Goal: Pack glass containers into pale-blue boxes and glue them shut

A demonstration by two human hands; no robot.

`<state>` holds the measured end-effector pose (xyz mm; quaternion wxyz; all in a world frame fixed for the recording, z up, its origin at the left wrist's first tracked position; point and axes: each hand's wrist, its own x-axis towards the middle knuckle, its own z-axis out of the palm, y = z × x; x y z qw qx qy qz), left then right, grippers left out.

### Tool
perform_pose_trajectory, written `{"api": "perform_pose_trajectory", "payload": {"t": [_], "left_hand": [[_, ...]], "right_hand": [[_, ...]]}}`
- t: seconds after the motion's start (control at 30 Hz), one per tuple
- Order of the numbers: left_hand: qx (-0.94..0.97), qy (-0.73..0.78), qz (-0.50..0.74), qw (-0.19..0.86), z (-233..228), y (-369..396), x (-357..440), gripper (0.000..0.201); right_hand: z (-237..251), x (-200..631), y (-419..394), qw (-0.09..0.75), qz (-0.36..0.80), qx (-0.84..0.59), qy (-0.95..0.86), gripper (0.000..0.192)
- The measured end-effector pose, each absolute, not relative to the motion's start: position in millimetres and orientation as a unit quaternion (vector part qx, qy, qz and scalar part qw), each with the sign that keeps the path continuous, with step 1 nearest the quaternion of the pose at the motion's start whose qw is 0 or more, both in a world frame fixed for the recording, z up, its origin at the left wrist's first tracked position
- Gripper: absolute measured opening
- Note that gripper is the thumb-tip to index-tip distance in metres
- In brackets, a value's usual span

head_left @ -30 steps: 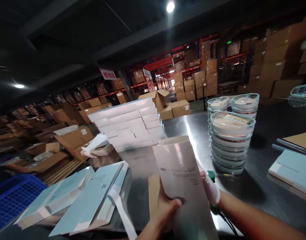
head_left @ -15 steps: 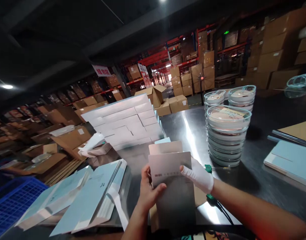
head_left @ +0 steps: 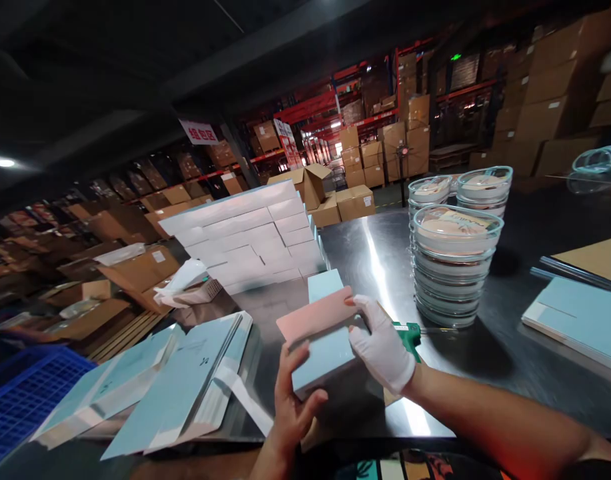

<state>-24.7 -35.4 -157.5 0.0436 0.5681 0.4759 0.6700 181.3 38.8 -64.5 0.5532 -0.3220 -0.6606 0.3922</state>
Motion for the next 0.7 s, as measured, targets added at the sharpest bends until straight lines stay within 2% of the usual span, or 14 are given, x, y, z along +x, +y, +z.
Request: {"api": "perform_pose_trajectory", "payload": {"t": [0.07, 0.17, 0.23, 0.3, 0.37, 0.4, 0.47, 0.57, 0.63, 0.7], "left_hand": [[0.602, 0.488, 0.631, 0.037, -159, -41, -32, 0.064], [0.574, 0.516, 0.636, 0.021, -152, -47, -41, 0.061], [0.535, 0.536, 0.653, 0.014, -143, -49, -45, 0.062], [0.5, 0.548, 0.67, 0.022, -134, -49, -47, 0.065], [0.477, 0.552, 0.682, 0.044, -126, -47, -48, 0.069], [0.47, 0.552, 0.686, 0.058, -123, -46, -47, 0.071], [0.46, 0.551, 0.691, 0.088, -117, -44, -45, 0.073], [0.45, 0.542, 0.697, 0.135, -109, -39, -40, 0.069], [0.446, 0.53, 0.701, 0.17, -103, -36, -36, 0.068], [0.444, 0.517, 0.703, 0.201, -96, -32, -32, 0.07]], "right_hand": [[-69, 186, 42, 0.572, 0.375, -0.288, -0.671, 0.049], [-77, 211, 55, 0.524, 0.295, -0.314, -0.735, 0.044], [-89, 234, 66, 0.393, 0.205, -0.445, -0.778, 0.042], [-109, 256, 76, 0.212, 0.161, -0.575, -0.774, 0.046], [-133, 274, 82, 0.088, 0.182, -0.638, -0.743, 0.064], [-144, 281, 84, 0.075, 0.204, -0.648, -0.73, 0.076], [-162, 294, 85, 0.122, 0.261, -0.642, -0.71, 0.09], [-172, 305, 79, 0.262, 0.366, -0.59, -0.67, 0.084], [-171, 308, 68, 0.341, 0.354, -0.6, -0.631, 0.081], [-164, 308, 56, 0.426, 0.273, -0.609, -0.611, 0.082]]}}
